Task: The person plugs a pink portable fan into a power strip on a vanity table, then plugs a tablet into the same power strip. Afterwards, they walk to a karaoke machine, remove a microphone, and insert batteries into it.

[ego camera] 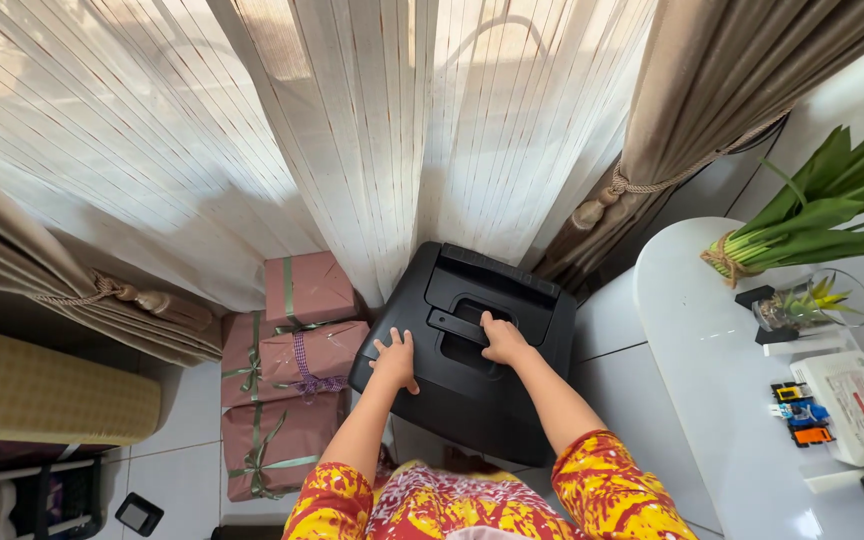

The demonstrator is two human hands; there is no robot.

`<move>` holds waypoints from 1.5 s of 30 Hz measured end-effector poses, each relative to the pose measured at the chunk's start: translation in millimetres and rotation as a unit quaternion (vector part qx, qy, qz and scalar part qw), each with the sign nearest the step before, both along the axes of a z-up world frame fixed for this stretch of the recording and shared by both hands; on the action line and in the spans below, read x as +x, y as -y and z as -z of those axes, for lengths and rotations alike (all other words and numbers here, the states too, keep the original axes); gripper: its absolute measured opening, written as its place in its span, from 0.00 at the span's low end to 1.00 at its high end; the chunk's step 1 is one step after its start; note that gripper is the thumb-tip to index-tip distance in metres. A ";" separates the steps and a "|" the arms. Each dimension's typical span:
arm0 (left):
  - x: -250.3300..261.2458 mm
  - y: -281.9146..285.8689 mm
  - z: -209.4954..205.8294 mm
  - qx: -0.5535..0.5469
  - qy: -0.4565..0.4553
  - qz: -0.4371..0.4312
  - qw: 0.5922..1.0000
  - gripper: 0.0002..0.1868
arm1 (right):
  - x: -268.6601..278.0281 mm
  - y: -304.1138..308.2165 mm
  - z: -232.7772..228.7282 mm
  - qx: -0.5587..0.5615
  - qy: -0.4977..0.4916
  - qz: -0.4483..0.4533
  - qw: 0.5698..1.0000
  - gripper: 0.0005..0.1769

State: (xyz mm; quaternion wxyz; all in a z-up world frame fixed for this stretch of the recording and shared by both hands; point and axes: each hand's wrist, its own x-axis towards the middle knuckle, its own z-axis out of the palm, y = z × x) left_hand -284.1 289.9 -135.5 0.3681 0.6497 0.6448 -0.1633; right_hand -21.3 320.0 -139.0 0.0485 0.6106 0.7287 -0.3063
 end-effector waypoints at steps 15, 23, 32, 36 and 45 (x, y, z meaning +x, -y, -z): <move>-2.3 0.0 -2.2 -0.004 0.023 -0.020 1.000 0.76 | 70.6 -13.5 6.9 0.464 0.005 0.056 0.884 0.17; -3.5 0.1 -4.8 -0.003 0.036 -0.037 0.999 0.75 | 26.4 1.1 22.7 0.430 -0.163 0.065 0.885 0.13; -5.7 1.1 -9.0 -0.013 0.041 -0.039 0.998 0.75 | -58.7 -83.5 44.8 0.168 -0.077 -0.045 0.982 0.33; -5.9 1.9 -8.4 -0.011 0.045 -0.042 0.998 0.75 | -74.8 -103.3 63.1 0.153 0.054 -0.100 0.982 0.28; -8.3 1.1 -3.5 -0.009 0.047 -0.038 0.998 0.76 | -74.8 -111.4 36.5 0.158 0.035 -0.109 0.981 0.20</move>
